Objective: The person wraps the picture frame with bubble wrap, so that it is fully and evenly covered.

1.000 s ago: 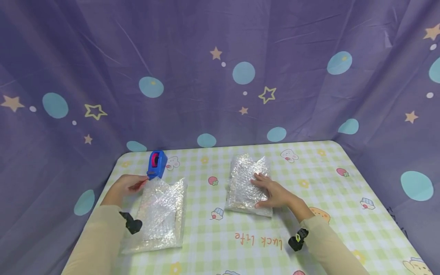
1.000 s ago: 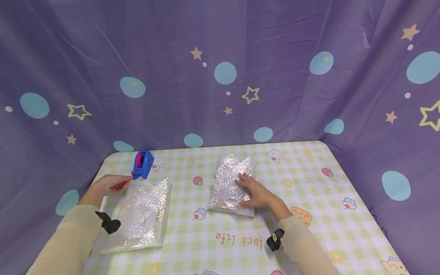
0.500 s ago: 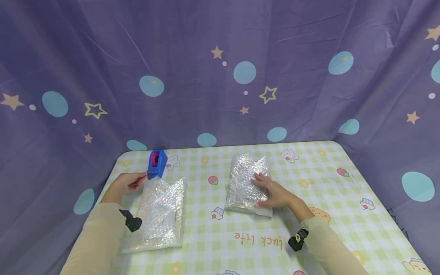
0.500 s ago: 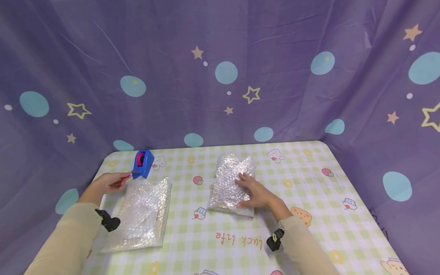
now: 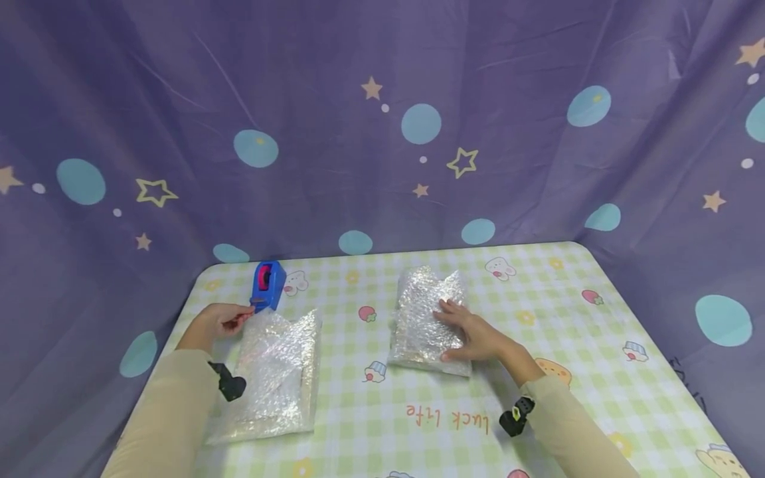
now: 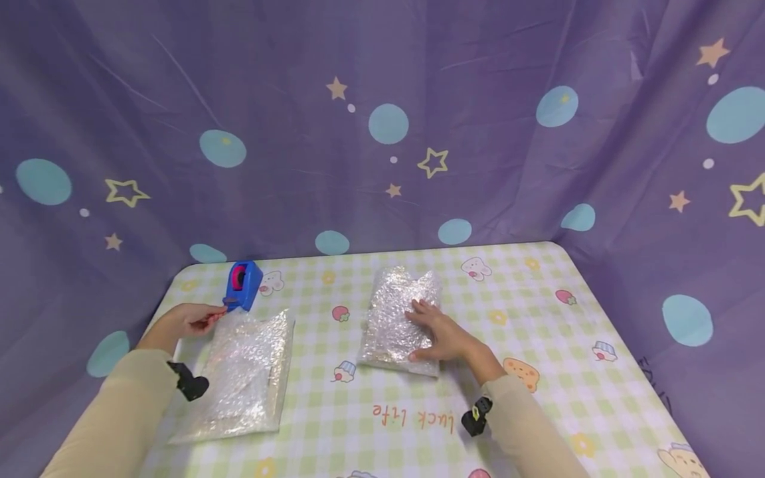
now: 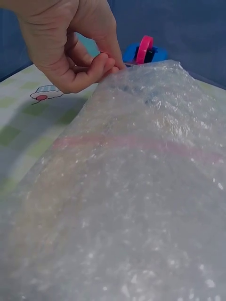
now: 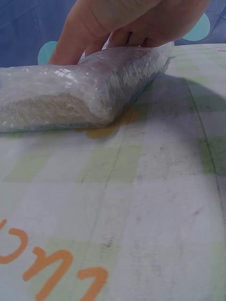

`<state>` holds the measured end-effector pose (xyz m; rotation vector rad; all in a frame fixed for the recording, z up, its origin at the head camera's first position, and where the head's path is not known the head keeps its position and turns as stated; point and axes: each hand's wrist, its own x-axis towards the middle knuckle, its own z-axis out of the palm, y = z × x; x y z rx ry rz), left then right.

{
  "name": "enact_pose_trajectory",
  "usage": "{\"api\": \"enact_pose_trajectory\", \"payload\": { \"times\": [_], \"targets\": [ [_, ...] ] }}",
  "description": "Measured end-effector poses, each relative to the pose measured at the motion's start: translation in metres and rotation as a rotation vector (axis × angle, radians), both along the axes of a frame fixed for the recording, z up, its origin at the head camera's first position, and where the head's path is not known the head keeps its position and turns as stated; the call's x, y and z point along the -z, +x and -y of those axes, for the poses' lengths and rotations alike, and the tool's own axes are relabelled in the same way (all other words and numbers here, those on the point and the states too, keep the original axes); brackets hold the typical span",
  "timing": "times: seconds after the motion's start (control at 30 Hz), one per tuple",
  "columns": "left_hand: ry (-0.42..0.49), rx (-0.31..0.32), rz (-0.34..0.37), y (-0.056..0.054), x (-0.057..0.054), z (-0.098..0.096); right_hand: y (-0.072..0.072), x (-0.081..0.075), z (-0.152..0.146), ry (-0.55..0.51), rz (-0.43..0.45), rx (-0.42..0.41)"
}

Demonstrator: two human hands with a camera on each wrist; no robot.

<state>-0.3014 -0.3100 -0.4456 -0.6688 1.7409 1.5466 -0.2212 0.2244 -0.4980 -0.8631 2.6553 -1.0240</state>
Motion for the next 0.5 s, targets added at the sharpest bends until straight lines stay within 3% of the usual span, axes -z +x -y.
{"api": "enact_pose_trajectory", "payload": {
  "times": [0.1,0.33,0.5],
  "targets": [
    [-0.047,-0.018,-0.028,0.0019,-0.0012,-0.0007,0.0001,-0.0017,0.0013,-0.006,0.011,0.001],
    [-0.306,-0.042,-0.151,0.0016,0.0010,-0.0010,-0.0001,-0.0003,0.0037,-0.011,-0.001,-0.011],
    [-0.448,0.009,-0.218,0.0002,0.0004,-0.0024,-0.0011,0.0011,0.0048,-0.015,-0.009,-0.021]
  ]
}}
